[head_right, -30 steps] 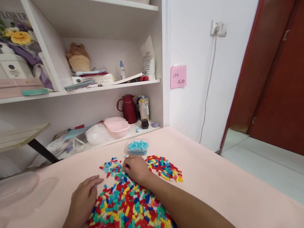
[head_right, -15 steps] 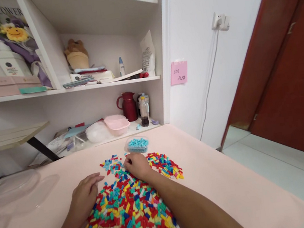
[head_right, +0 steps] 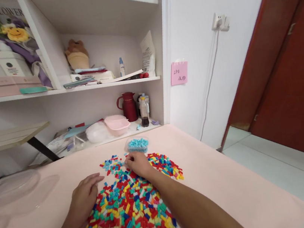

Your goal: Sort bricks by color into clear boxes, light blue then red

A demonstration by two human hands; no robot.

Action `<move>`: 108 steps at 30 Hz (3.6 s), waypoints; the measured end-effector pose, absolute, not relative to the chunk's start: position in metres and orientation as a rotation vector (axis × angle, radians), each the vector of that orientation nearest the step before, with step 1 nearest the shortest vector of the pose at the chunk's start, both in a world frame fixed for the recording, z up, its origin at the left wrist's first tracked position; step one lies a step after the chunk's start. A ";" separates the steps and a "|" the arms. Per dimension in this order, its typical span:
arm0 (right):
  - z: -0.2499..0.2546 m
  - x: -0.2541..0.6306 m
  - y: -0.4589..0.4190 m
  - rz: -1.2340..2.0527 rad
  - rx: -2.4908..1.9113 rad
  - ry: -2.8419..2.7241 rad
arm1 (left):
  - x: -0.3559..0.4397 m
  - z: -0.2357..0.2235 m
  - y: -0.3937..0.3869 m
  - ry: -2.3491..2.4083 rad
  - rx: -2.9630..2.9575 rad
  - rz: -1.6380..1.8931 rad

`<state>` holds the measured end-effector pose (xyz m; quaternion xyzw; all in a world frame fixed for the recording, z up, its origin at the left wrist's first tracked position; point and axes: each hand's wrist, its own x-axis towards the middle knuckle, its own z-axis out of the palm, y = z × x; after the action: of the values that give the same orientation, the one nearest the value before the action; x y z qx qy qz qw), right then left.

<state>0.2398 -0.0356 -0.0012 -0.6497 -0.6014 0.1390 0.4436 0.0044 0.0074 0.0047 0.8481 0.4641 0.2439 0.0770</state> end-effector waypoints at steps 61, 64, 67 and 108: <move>0.010 0.218 -0.032 0.099 -1.922 -1.867 | 0.005 -0.001 0.003 1.400 2.382 0.850; 0.011 0.221 -0.031 0.168 -1.880 -1.817 | 0.004 -0.001 0.004 1.380 2.406 0.841; 0.010 0.224 -0.032 0.214 -1.856 -1.770 | 0.004 -0.001 0.005 1.383 2.419 0.845; 0.033 0.230 -0.038 0.032 -1.672 -1.928 | 0.004 -0.005 0.008 1.377 2.447 0.843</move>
<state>0.2302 -0.0382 0.0329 -0.6268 -0.7229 0.0122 0.2904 0.0035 0.0082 -0.0051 0.8301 0.4671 0.2858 0.1051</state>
